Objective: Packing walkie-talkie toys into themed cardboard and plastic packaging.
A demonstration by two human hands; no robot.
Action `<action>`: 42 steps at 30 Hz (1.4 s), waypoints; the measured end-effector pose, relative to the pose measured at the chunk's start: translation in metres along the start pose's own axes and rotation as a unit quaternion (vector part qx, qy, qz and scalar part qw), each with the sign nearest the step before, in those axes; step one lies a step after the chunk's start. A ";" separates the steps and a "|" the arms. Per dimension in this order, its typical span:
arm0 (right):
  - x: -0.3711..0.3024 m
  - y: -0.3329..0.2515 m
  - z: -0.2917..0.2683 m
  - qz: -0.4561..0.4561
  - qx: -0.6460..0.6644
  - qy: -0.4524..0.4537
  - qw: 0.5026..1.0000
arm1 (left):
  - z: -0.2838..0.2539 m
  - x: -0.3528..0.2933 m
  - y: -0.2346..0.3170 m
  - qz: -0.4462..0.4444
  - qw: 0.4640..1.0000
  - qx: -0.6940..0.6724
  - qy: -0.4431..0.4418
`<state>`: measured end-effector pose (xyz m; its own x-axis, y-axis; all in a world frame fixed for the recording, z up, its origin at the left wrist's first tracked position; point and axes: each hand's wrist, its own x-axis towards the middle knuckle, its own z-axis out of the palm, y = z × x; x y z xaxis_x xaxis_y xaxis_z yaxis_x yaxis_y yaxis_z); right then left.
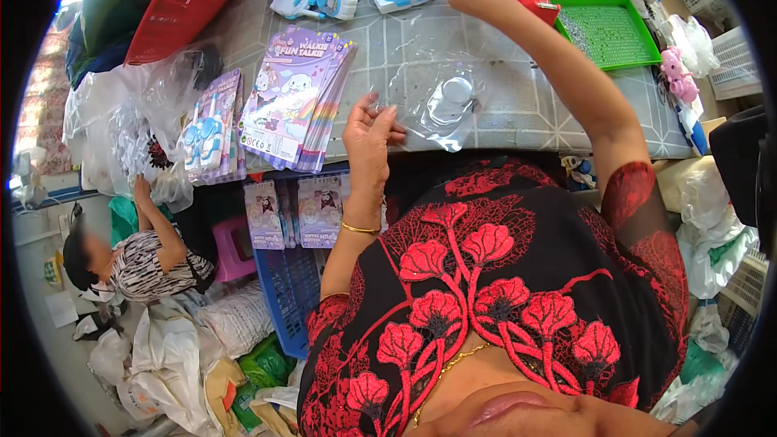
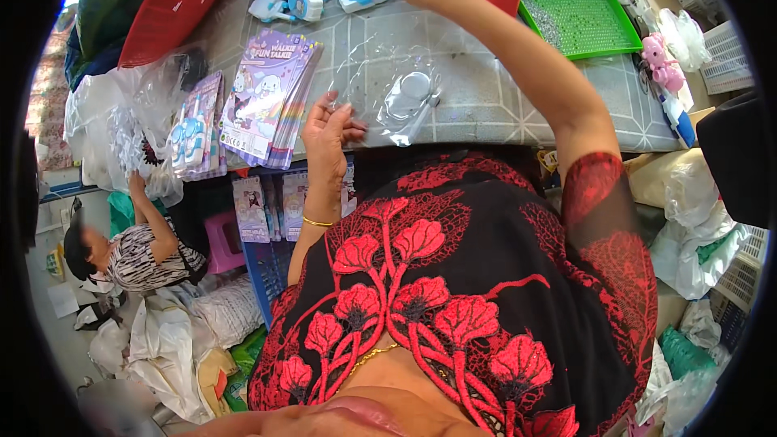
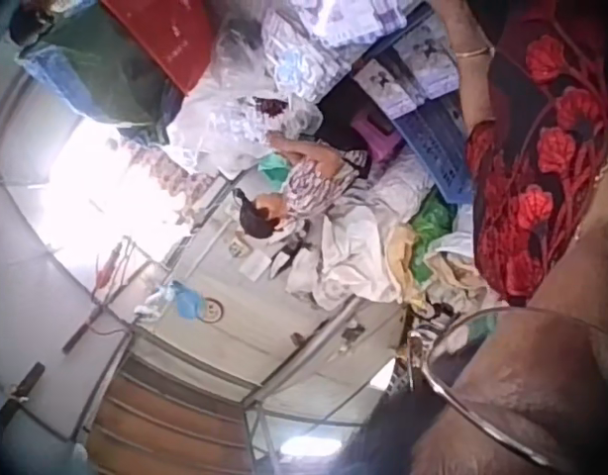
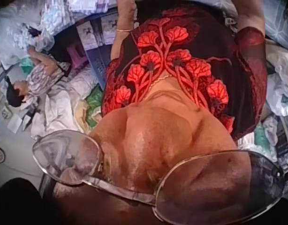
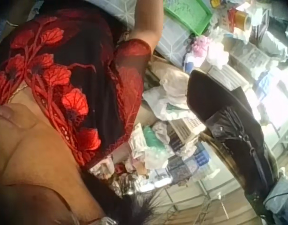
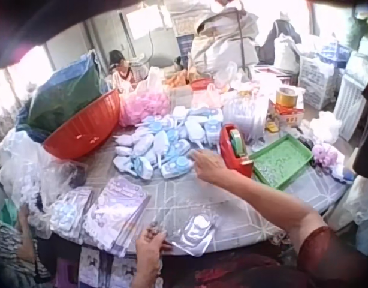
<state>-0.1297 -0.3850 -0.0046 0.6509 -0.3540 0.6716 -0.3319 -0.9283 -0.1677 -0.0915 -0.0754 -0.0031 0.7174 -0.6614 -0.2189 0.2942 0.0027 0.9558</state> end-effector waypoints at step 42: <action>0.062 -0.038 0.001 0.124 0.191 -0.084 0.970 | -0.006 -0.016 0.023 -0.045 0.995 -0.086 -0.027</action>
<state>-0.0762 -0.3716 0.0429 0.6954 -0.5564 0.4548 -0.2368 -0.7749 -0.5860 -0.0926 -0.0601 0.0216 0.6489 -0.7046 -0.2872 0.4630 0.0660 0.8839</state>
